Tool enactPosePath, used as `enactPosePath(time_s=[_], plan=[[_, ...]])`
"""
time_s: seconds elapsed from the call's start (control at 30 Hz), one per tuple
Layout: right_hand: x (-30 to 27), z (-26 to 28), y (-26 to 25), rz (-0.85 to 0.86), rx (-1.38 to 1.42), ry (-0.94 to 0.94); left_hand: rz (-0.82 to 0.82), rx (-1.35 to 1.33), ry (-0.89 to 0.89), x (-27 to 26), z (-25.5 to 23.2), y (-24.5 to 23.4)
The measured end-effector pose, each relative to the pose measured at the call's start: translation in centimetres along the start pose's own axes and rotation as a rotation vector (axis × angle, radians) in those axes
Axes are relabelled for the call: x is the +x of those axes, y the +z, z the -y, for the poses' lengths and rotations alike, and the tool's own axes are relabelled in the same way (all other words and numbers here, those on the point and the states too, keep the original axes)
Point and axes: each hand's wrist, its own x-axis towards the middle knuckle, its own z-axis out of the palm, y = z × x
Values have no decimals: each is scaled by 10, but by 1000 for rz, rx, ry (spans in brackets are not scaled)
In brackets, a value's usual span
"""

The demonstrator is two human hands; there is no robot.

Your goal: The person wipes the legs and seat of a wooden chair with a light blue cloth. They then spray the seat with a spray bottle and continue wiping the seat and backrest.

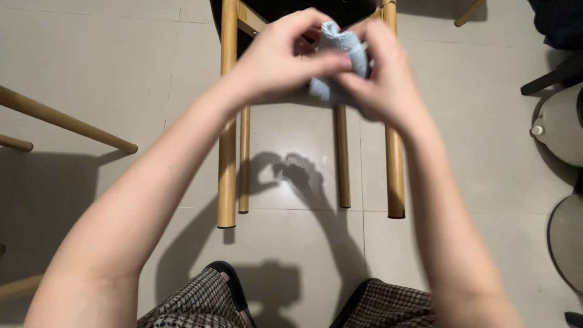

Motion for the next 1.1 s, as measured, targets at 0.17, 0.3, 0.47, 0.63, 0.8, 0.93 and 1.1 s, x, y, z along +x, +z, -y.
enactPosePath(time_s=[0.17, 0.3, 0.47, 0.63, 0.8, 0.93, 1.1], plan=[[6, -19, -16, -30, 94, -14, -331, -21, 216, 14, -12, 36], [-8, -27, -26, 90, 351, 272, -333, 31, 446, 19, -4, 54], [-24, -50, -46, 133, 420, 66, -278, 307, 567, 30, -12, 75], [-54, -68, -77, 223, 626, 362, -177, 364, 589, 43, -21, 101], [-79, -66, -149, 253, 374, 436, -335, 32, 448, 19, -30, 148], [-41, -97, -168, 166, 210, 498, -371, -195, -103, 62, -19, 170], [4, -175, -70, 265, -562, 550, -383, 550, -377, 101, 58, 131]])
